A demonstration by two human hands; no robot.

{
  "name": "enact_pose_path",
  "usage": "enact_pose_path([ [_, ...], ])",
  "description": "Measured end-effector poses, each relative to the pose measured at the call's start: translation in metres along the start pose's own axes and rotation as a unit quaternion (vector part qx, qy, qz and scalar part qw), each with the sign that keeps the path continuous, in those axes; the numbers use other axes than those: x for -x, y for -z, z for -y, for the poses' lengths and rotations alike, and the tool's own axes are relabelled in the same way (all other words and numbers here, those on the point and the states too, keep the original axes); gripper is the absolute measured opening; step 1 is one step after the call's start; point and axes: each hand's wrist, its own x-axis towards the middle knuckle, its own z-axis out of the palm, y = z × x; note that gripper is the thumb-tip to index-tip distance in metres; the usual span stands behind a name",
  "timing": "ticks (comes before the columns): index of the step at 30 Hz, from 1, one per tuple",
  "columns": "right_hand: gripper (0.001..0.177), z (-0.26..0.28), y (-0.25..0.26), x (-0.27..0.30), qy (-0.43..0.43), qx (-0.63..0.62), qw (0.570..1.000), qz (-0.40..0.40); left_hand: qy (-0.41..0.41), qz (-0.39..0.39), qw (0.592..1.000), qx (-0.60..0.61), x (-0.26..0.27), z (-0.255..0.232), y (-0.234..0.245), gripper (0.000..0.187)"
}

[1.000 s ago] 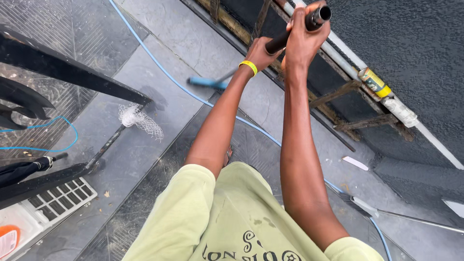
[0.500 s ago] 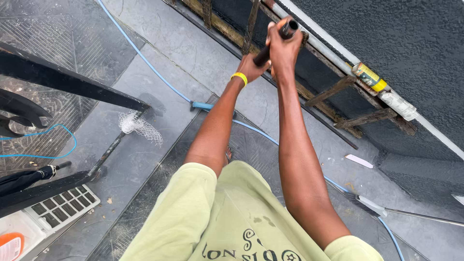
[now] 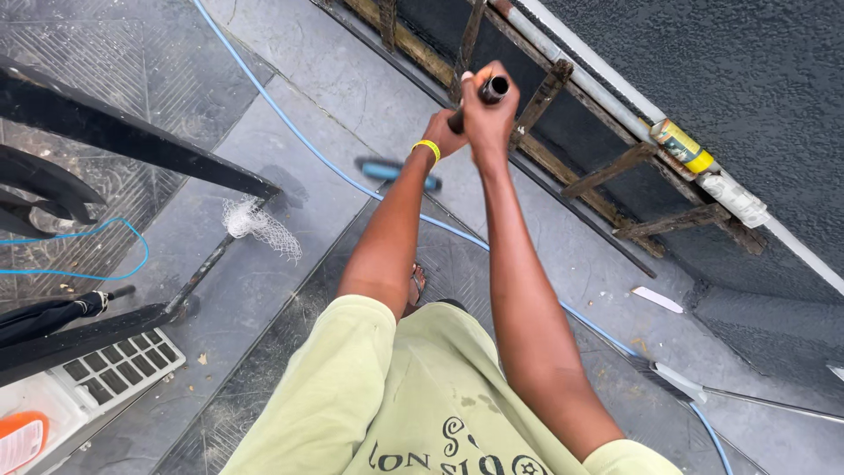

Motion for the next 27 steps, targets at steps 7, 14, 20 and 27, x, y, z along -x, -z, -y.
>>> enact_pose_path([
  [7,0.023,0.070,-0.006,0.007,0.029,-0.105,0.993,-0.050,-0.011,-0.029,0.999,0.030,0.039,-0.110,0.034,0.026],
  [14,0.024,0.073,-0.048,0.063,0.024,-0.015,0.998,-0.052,-0.021,-0.029,0.998,0.048,0.097,-0.095,0.069,0.024],
  [20,0.028,0.057,-0.076,0.121,0.044,0.017,0.997,-0.060,0.109,0.007,0.985,-0.133,0.127,-0.051,0.076,0.029],
  [27,0.029,0.044,-0.078,0.144,0.043,0.033,0.994,-0.096,0.050,-0.089,0.992,-0.078,0.104,-0.017,0.067,0.024],
])
